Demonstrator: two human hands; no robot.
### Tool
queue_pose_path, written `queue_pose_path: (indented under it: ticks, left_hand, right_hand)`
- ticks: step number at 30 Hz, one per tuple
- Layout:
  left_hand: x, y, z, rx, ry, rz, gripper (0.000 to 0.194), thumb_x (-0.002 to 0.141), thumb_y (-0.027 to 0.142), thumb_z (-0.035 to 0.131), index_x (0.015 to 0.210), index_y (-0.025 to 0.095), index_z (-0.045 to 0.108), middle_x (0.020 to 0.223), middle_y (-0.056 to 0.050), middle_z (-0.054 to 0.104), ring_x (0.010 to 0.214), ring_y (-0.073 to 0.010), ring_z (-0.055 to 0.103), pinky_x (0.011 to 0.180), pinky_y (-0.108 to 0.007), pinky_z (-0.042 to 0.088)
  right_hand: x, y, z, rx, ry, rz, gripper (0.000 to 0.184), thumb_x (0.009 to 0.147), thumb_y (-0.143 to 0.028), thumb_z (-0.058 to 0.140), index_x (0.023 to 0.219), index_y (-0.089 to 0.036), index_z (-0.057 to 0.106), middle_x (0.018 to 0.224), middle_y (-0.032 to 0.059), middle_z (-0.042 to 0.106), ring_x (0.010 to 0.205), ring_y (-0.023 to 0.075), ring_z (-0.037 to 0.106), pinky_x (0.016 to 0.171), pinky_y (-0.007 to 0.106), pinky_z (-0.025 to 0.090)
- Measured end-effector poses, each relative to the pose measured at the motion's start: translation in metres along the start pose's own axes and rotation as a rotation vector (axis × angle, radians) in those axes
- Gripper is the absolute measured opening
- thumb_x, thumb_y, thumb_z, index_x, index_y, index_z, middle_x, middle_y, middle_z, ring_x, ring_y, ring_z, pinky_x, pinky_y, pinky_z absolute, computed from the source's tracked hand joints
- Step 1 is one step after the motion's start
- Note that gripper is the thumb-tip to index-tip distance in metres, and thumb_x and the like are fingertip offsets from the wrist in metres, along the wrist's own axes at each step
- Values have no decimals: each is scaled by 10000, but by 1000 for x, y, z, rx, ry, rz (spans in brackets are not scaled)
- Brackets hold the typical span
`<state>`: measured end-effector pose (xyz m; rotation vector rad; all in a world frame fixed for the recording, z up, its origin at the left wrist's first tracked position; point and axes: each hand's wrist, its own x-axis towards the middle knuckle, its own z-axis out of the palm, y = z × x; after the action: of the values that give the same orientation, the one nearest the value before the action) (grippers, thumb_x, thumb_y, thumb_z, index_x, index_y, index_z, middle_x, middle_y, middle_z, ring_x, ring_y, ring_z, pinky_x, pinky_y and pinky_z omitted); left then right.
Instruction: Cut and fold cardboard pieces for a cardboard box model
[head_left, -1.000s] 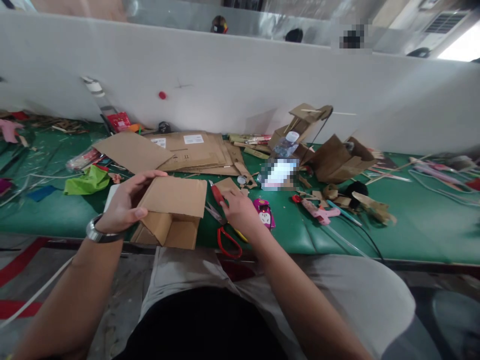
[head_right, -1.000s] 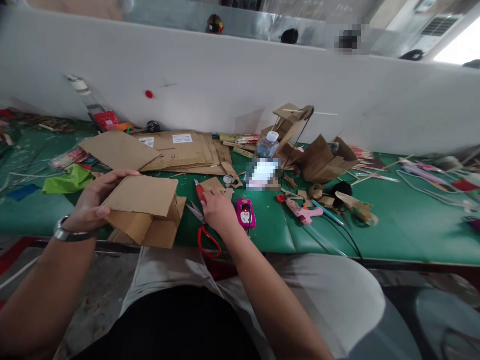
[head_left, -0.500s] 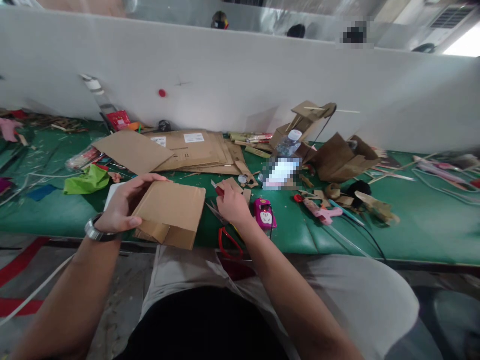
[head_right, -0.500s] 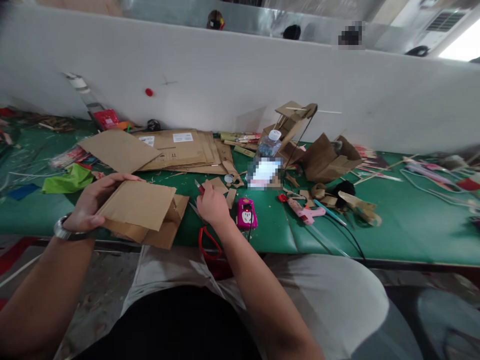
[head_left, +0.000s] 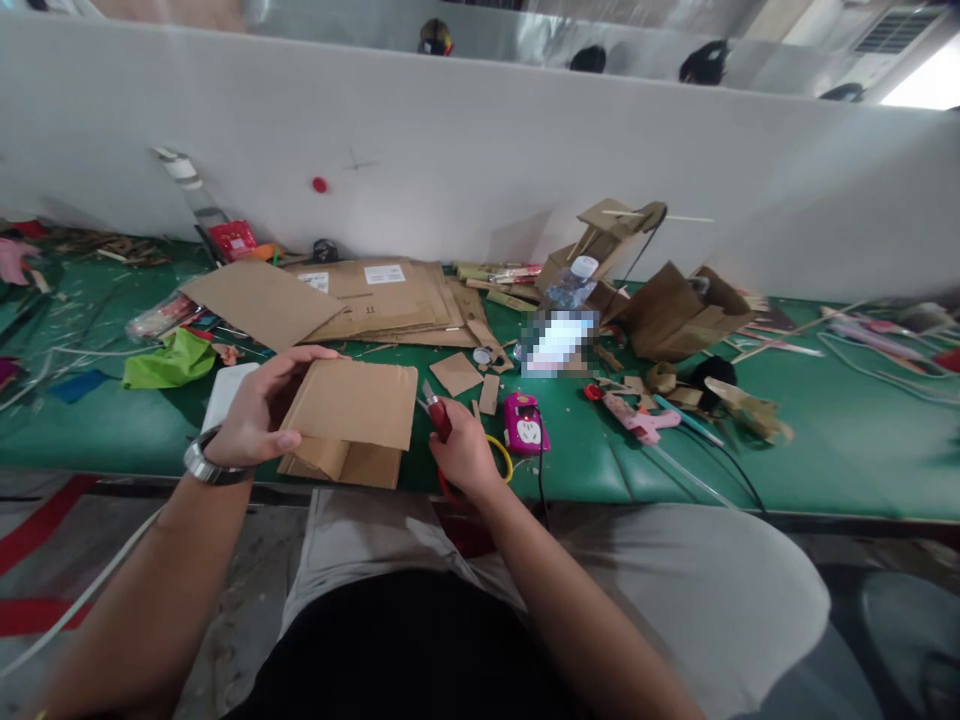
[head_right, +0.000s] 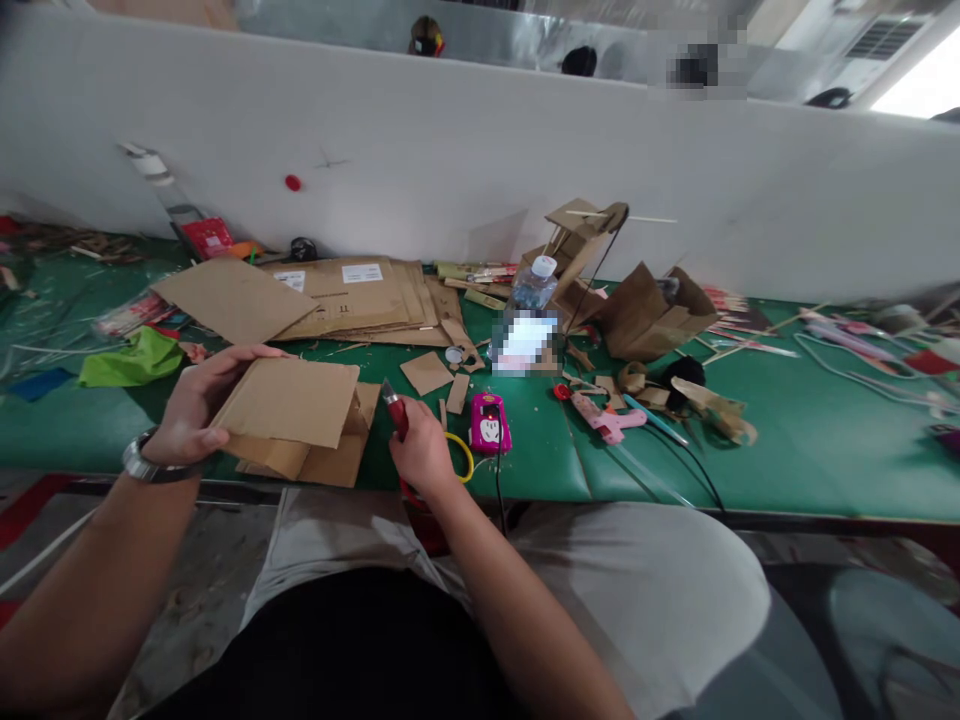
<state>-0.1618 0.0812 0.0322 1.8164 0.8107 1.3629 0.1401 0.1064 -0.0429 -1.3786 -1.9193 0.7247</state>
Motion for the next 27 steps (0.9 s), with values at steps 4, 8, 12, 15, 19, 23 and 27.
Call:
queue_pose_path:
  ticks: [4,8,12,15,19,23,27]
  left_hand:
    - [1,2,8,-15,-3,-4,873,680,612,887,1418,206,658,1351,-189,702,1222,-370,671,1010,-471,565]
    - [3,4,14,-32,7,14,839,686,585,892,1409,224,668,1347,-182,711,1227,-375,671,1017,-491,566]
    - [4,7,13,-29,-16,-25,849,675,568,908,1406,210,670,1352,-189,706,1215,-375,673,1003,-487,577]
    - [4,9,11,-39,-46,-46,860,671,563,914,1411,203,664,1363,-193,699,1219,-374,670,1005,-477,581]
    - [3,9,9,-52,-57,-45,870,679,558,915,1427,206,646,1385,-196,689,1229,-375,672,1011,-477,580]
    - [0,7,7,-72,-66,-62,902,671,549,926,1447,196,630,1427,-213,670,1261,-385,664,1027,-475,577]
    - [-2,7,6,-75,-55,-92,958,630,585,959,1450,206,638,1437,-211,665,1266,-391,664,1028,-478,582]
  right_hand:
    - [13,0,-14,190,83,138,307,806,-188,633,1101,-169,716,961,59,735,862,234,662,859,387,553]
    - [10,-28,-31,648,129,123,246,867,-389,704,1034,-210,680,778,-26,629,587,145,539,563,276,469]
    - [-1,-74,-56,772,72,-104,175,913,-402,721,934,-246,643,1195,53,732,654,128,639,597,288,542]
    - [-3,-98,-69,641,-6,-359,379,797,-459,905,988,-249,654,1443,119,685,1304,304,674,1074,465,558]
    - [-2,-104,-66,501,-110,-445,666,663,-422,1026,1207,-261,677,1543,149,617,1486,334,557,1214,534,455]
    - [1,-101,-61,374,-100,-437,681,688,-408,1012,1276,-264,701,1502,139,634,1420,320,614,1197,529,482]
    - [5,-104,-67,291,-137,-455,647,729,-424,972,1309,-281,724,1419,110,664,1334,310,661,1159,517,525]
